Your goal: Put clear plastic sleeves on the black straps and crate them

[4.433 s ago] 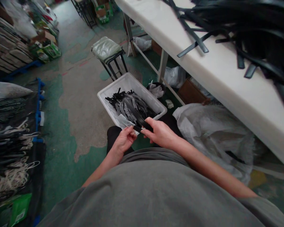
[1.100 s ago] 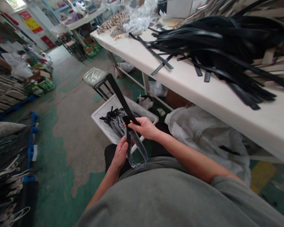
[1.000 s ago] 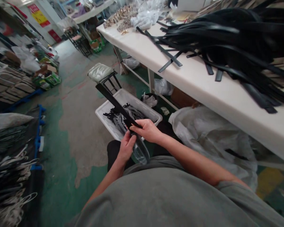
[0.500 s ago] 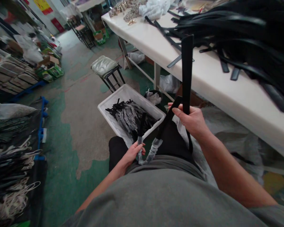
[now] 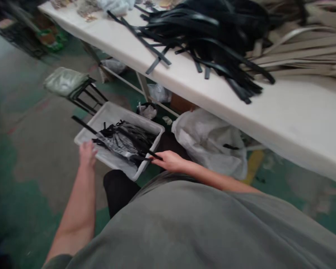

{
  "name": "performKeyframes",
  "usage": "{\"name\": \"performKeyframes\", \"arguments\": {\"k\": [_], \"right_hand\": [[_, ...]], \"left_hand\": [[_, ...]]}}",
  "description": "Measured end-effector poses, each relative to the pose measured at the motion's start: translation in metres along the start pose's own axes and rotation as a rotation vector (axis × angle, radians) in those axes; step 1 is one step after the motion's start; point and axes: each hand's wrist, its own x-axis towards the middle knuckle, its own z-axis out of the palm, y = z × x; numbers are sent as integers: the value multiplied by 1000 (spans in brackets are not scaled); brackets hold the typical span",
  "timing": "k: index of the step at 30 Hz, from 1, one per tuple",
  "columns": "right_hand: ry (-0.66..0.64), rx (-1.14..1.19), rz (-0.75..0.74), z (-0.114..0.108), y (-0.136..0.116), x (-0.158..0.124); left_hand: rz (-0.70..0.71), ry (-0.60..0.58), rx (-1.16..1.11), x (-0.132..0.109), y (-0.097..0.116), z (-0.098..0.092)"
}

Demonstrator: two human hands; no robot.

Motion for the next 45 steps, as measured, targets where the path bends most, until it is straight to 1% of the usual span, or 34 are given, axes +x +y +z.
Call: {"name": "performKeyframes", "arguments": {"k": [1,2,3,5,7,9,12,14,15,17,20,22,25,27,30,34,40,43,45], "right_hand": [[-34,-57,-11,0,-1,1],[-66,-106,-16,-2,0,2],[-85,-145,-7,-8,3,2],[-60,-206,97,-27,15,-2],[46,-258,276,-54,35,-11],[190,-303,457,-86,63,-23],[371,-331,663,-130,112,-40],[439,-297,767,-147,142,-49],[460,-264,801,-150,155,-52],[494,-177,837,-149,176,-52],[559,-41,844,-134,195,-41],[603,30,843,-125,203,-29],[658,95,839,-120,211,-18],[682,121,828,-120,215,-17],[696,149,808,-123,220,-21],[690,185,812,-123,220,-25],[693,250,820,-116,209,-15],[720,285,766,-113,196,-14],[734,308,692,-113,183,-14]], "left_hand": [[-13,131,12,6,-3,-4],[-16,173,18,12,-10,-8],[-11,182,26,15,-20,-12],[-63,103,78,15,-47,-21],[-141,28,123,5,-76,-31],[-229,-22,156,-10,-102,-40],[-299,-46,218,-34,-131,-48],[-281,-42,279,-44,-144,-50],[-262,-47,315,-48,-149,-49],[-217,-59,409,-52,-155,-47],[-167,-89,606,-57,-154,-42],[-138,-134,749,-61,-147,-38],[-75,-246,918,-69,-137,-33],[-30,-299,1004,-73,-134,-30],[14,-335,1082,-74,-134,-28],[7,-375,1117,-72,-136,-26],[0,-387,1102,-74,-135,-27],[5,-359,1058,-73,-137,-32],[-4,-332,1027,-71,-139,-33]]}}
